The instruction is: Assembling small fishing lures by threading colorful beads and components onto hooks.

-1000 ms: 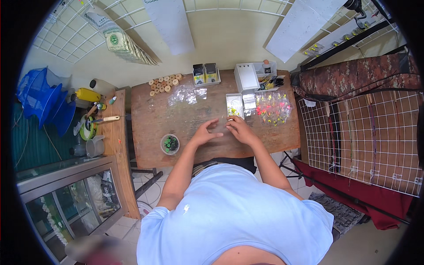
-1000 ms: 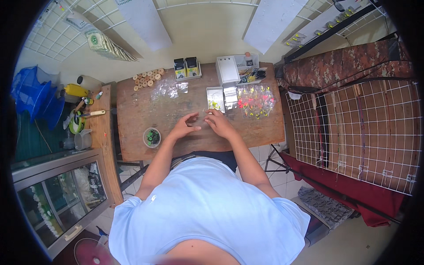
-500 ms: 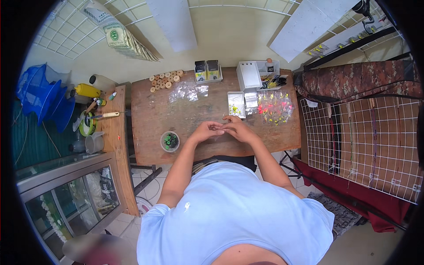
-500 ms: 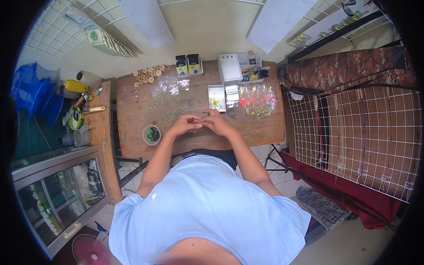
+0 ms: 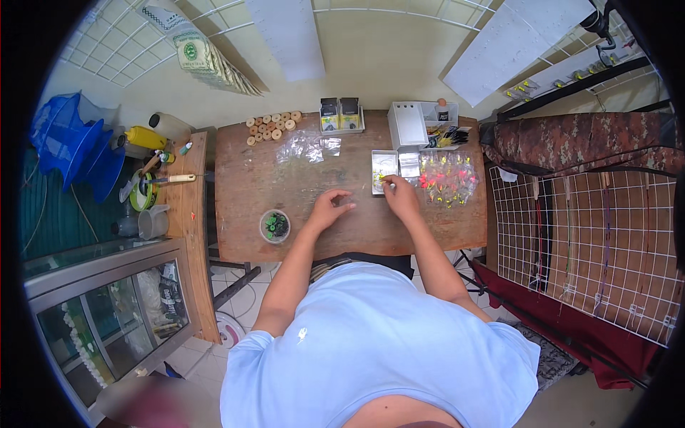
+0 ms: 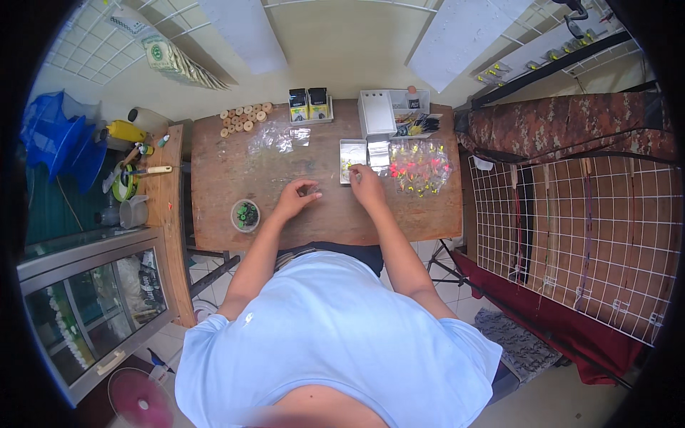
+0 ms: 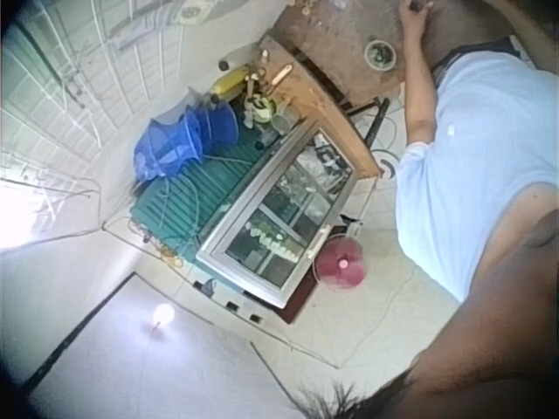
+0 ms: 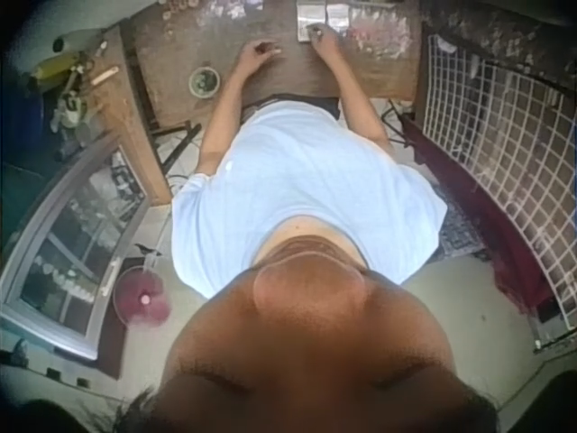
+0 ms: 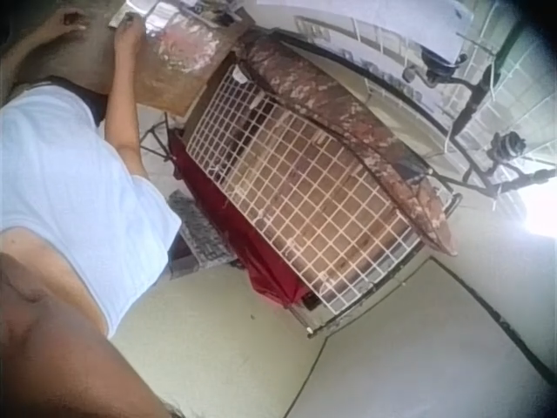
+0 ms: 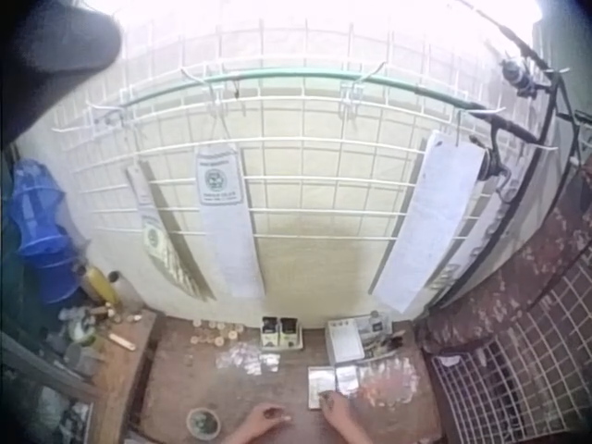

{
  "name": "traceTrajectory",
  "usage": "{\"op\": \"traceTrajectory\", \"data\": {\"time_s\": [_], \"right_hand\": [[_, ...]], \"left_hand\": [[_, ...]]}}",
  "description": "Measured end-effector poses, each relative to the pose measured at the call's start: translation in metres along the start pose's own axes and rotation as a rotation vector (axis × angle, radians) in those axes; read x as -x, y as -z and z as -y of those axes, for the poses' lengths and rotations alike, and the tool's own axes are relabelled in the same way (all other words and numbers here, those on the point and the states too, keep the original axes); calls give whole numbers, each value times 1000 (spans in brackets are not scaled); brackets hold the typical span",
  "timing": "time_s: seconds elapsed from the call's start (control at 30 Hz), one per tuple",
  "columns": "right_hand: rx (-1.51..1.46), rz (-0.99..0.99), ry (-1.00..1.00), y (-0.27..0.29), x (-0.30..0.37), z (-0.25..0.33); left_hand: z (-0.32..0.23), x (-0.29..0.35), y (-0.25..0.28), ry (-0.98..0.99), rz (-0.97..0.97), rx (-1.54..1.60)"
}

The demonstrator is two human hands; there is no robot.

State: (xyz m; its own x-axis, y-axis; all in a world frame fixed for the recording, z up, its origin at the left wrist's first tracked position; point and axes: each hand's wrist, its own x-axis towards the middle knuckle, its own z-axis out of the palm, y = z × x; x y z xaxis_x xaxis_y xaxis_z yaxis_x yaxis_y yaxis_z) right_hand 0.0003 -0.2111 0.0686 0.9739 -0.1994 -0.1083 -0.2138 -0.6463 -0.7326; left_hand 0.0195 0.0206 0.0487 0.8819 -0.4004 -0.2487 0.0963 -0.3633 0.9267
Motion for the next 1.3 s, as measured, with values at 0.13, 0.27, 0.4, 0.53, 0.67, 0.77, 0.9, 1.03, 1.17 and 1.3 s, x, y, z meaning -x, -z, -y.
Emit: {"op": "traceTrajectory", "data": {"time_s": [0.13, 0.27, 0.4, 0.53, 0.67, 0.77, 0.9, 1.03, 1.17, 1.3], "right_hand": [[389, 32, -33, -2, -24, -9], [544, 166, 22, -14, -41, -8], [540, 203, 57, -20, -39, -8], [540, 139, 42, -30, -42, -27], [465, 178, 12, -20, -38, -18], [216, 96, 14, -12, -35, -18], [-195, -7, -7, -13, -35, -35], [-268, 23, -96, -15, -33, -48], [-463, 64, -218, -14, -29, -44], [-509, 37, -222, -14, -26, -45]], "left_hand": [[5, -5, -7, -38, -153, -56], [14, -7, -8, -77, -157, -93], [12, -7, -9, -49, -172, -32], [11, -8, -10, -40, -161, -19], [12, -6, -9, -31, -155, -1], [11, -3, -9, -41, -124, -48], [14, -1, -3, -86, -189, -420], [13, -2, -4, -45, -241, -567], [14, 0, -4, -54, -240, -556], [12, 0, -3, -32, -227, -561]]}}
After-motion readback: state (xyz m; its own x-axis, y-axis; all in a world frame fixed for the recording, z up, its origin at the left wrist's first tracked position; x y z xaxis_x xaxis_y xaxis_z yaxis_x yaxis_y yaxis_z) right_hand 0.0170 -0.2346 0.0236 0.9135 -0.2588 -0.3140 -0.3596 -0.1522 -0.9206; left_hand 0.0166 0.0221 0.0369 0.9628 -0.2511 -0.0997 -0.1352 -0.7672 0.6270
